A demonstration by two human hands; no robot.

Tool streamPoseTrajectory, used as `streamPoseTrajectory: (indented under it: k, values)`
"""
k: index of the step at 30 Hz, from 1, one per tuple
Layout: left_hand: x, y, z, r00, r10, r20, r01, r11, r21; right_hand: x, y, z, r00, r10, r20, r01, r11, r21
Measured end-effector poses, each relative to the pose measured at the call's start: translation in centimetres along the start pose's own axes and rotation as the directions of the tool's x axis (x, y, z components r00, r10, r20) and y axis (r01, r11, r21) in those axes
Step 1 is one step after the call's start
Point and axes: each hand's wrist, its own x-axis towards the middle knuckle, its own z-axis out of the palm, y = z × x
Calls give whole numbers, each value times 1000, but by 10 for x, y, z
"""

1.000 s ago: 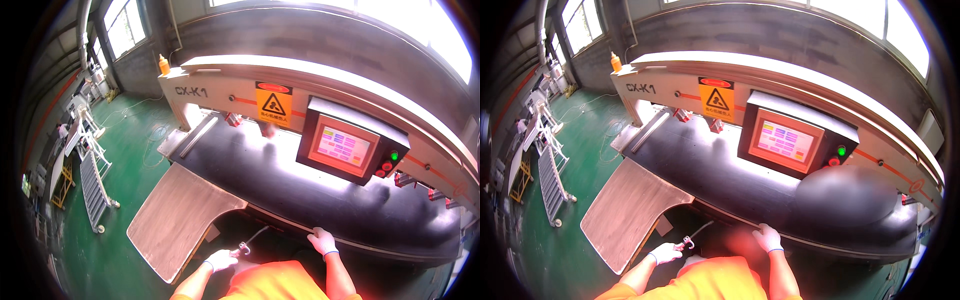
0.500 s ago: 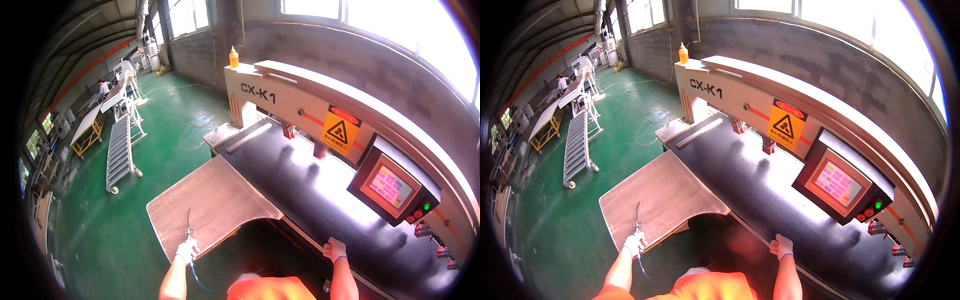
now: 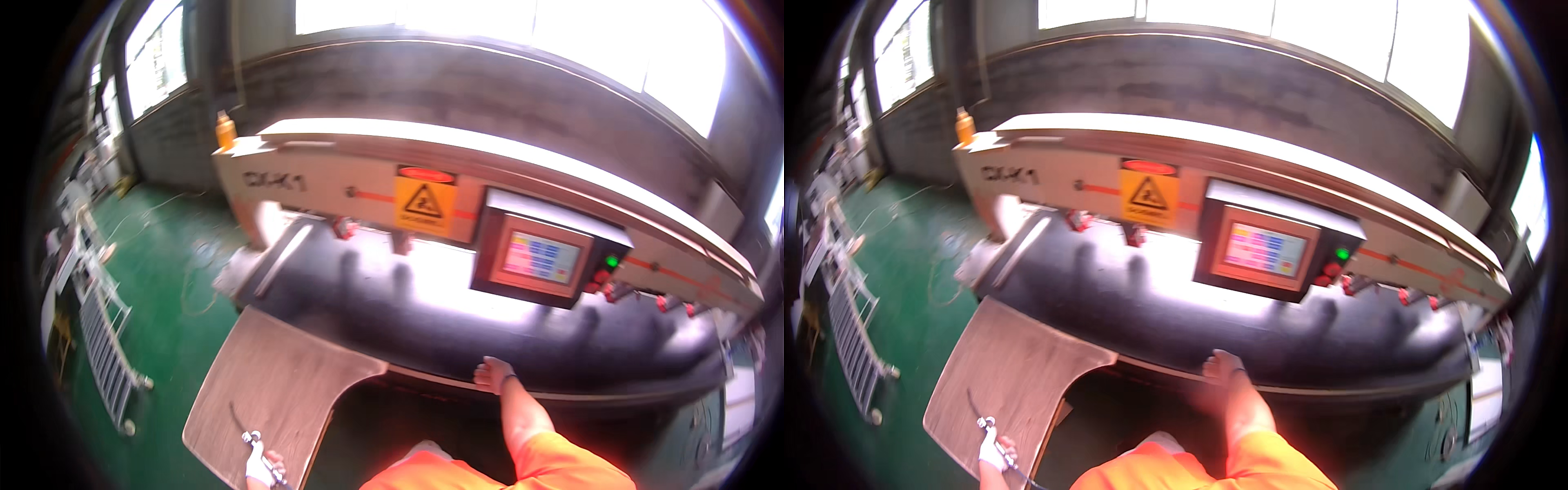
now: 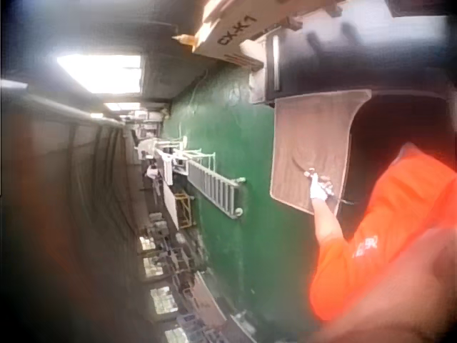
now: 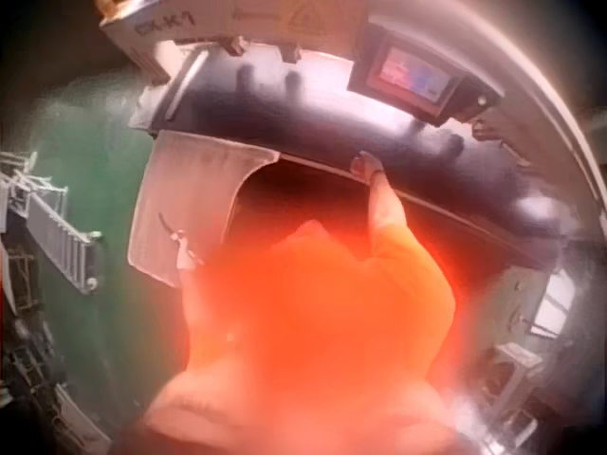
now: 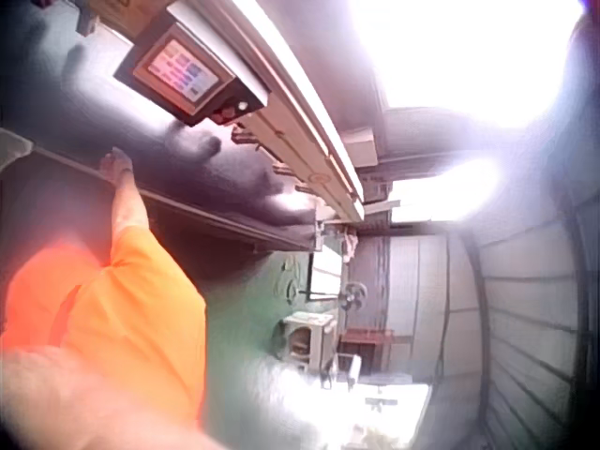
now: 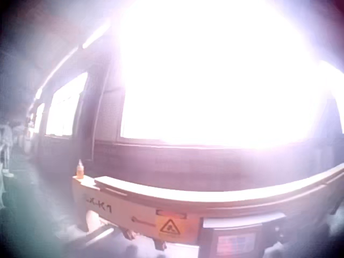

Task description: The person operates a large industrial drilling machine by using a touchscreen interface to set parameters, then places white wood panels one at a time under the drill heads to be processed.

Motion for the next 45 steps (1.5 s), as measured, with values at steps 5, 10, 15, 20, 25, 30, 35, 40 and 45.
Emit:
streamPoseTrajectory:
  k: [5, 10, 15, 20, 25, 30, 35, 40, 45]
  values:
    - [-24, 17, 61, 959, 65, -275, 22, 953, 304, -19, -5, -3, 987, 14, 159, -31, 994, 102]
    - [-12, 21, 50, 969, 28, -244, 45, 957, 288, -28, 0, 6, 999, -33, -37, 35, 998, 49]
    - [2, 19, 24, 985, -27, -171, 64, 975, 211, -20, 2, 15, 990, -61, -130, 57, 998, -37]
    - [24, 30, 21, 970, -209, 124, 205, 978, 49, 3, 6, -25, 970, -96, -225, 90, 995, -37]
    - [12, 27, 8, 983, -166, 80, 165, 986, 19, -11, 5, 14, 969, -89, -231, 74, 995, -73]
    - [11, 29, 18, 991, -135, -1, 135, 989, 60, -17, 2, 14, 968, -84, -237, 64, 994, -91]
    - [7, 29, 23, 995, -93, -24, 95, 994, 61, -13, -6, 5, 995, -26, -101, 22, 999, -35]
    - [3, 27, 34, 997, -71, -36, 74, 994, 84, -14, -2, 1, 999, -7, 50, 6, 1000, 8]
    - [-5, 21, 45, 991, -4, -130, 18, 994, 105, -14, 3, 8, 998, -45, -50, 45, 999, -13]
